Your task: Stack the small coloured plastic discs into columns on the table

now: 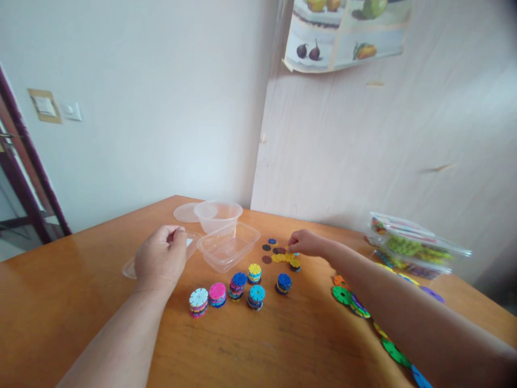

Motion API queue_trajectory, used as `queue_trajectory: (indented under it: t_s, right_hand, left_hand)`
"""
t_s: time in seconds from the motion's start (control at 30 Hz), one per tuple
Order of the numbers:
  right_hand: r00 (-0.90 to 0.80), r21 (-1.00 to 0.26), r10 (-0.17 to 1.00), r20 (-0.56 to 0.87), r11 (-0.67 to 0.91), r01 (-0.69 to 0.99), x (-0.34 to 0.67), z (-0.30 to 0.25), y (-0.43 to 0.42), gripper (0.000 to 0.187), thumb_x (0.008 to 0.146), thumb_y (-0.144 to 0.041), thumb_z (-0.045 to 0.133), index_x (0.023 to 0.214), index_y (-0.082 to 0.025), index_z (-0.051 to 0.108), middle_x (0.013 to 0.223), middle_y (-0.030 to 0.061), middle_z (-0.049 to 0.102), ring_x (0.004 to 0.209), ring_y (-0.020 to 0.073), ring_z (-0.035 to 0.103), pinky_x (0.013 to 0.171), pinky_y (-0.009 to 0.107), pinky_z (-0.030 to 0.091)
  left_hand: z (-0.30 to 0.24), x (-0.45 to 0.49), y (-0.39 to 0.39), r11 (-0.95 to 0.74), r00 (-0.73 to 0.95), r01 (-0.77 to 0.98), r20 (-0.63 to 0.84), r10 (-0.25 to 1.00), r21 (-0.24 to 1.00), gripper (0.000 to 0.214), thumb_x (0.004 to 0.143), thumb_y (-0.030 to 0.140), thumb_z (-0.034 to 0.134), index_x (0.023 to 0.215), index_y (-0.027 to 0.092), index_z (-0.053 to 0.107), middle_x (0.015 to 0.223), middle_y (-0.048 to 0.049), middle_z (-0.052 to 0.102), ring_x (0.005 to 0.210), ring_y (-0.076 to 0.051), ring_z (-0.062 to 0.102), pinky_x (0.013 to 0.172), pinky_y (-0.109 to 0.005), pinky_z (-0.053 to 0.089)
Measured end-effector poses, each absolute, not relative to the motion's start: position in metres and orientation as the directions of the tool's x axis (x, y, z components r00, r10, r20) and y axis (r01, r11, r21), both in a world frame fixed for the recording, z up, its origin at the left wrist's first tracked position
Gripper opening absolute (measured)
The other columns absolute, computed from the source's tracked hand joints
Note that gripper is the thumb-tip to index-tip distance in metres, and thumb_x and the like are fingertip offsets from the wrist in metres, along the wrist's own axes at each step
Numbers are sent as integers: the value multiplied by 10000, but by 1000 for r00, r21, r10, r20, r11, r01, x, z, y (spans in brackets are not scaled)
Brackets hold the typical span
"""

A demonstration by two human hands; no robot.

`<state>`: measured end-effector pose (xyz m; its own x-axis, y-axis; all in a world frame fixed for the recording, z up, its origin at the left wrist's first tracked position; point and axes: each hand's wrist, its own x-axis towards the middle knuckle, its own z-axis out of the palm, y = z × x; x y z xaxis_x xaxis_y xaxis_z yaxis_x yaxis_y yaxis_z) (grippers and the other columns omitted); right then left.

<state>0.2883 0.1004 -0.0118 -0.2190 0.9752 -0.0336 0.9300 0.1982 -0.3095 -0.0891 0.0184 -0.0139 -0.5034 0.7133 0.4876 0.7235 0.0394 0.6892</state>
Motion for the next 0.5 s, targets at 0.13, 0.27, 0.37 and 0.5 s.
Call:
queue_trajectory:
  t_s: [0.13, 0.27, 0.37, 0.5]
  right_hand:
    - [-212, -330, 977, -21, 194, 924, 289, -4, 88, 145, 729, -297, 695, 784, -165, 724, 732, 21, 684, 702, 155, 596, 570, 234, 398]
    - [-242, -404, 970, -8, 218, 888, 295, 2, 65, 211, 735, -326, 699, 867, -162, 711, 787, 20, 684, 706, 144, 593, 579, 229, 417]
    - [-270, -469, 963, -17, 231, 852, 296, 2, 50, 244, 723, -324, 712, 902, -157, 701, 769, 12, 667, 673, 135, 576, 565, 230, 415]
    - [-292, -452, 956, -19, 252, 856, 294, 2, 38, 316, 710, -369, 741, 936, -152, 706, 791, 16, 661, 692, 142, 569, 582, 242, 420]
  left_hand:
    - [-15, -89, 19, 34, -504, 722, 492, 710, 691, 307, 867, 471, 483, 897, 246, 689, 799, -23, 699, 712, -207, 600, 644, -296, 404]
    - [-14, -89, 19, 42, -504, 726, 490, 711, 686, 308, 868, 465, 480, 884, 243, 694, 801, -25, 699, 722, -210, 597, 649, -299, 406]
    - [-13, -88, 19, 41, -497, 731, 491, 716, 681, 316, 869, 469, 475, 885, 240, 693, 810, -26, 703, 721, -210, 595, 638, -299, 400]
    - [-13, -88, 19, 41, -499, 728, 487, 717, 684, 313, 869, 463, 477, 896, 239, 693, 829, -27, 709, 736, -211, 602, 630, -297, 390]
